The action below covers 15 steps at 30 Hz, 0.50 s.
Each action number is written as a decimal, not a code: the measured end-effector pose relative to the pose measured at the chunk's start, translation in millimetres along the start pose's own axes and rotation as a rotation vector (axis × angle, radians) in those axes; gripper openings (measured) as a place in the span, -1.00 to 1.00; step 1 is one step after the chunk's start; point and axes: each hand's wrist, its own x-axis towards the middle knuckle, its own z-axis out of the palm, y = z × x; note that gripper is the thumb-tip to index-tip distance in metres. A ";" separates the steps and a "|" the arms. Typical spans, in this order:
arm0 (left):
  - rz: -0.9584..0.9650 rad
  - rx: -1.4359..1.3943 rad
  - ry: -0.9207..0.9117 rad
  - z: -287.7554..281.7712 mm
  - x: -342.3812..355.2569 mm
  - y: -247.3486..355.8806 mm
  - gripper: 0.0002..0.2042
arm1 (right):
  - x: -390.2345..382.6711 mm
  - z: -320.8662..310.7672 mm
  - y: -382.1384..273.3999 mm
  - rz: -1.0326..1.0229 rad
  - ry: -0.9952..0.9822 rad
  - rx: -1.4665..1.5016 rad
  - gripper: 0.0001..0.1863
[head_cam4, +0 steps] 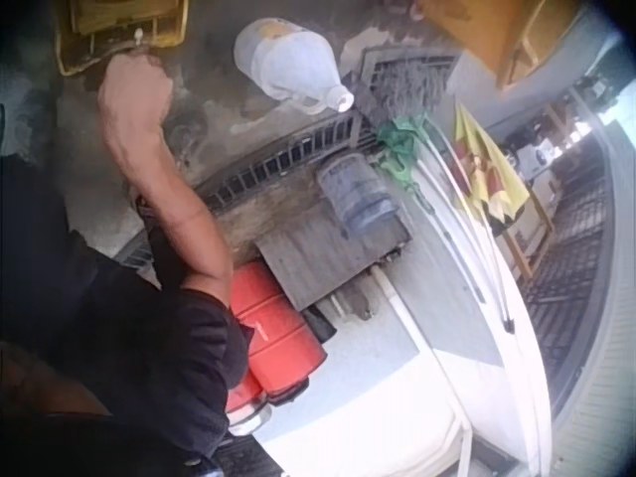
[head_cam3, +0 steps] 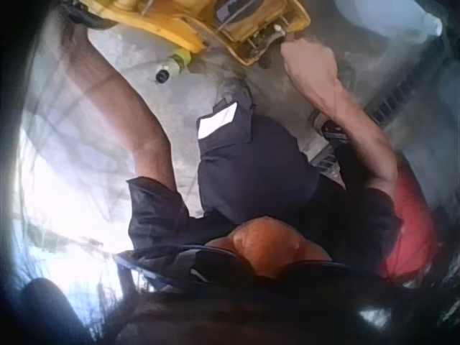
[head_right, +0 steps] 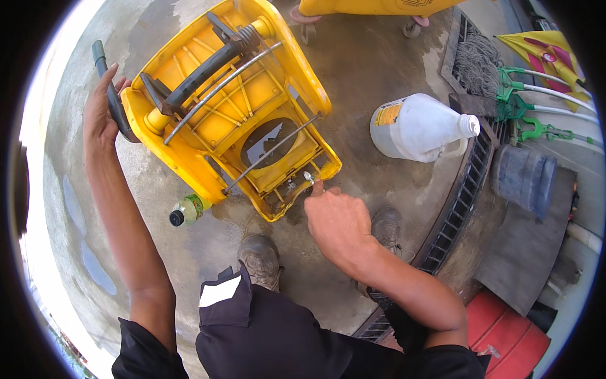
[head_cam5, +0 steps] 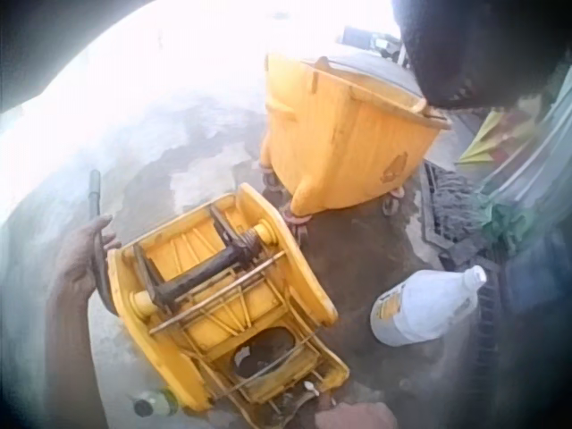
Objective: The person scrubs the underside of a yellow mop bucket with a toothbrush and cleaning solution, then rinses it with water from a hose. They repeat the scrubbing process on different parts of the bucket's underside.
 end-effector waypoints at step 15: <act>0.473 -0.174 -0.305 51.0 -140.4 85.5 -0.63 | 4.9 20.0 58.7 0.171 0.299 0.259 -0.50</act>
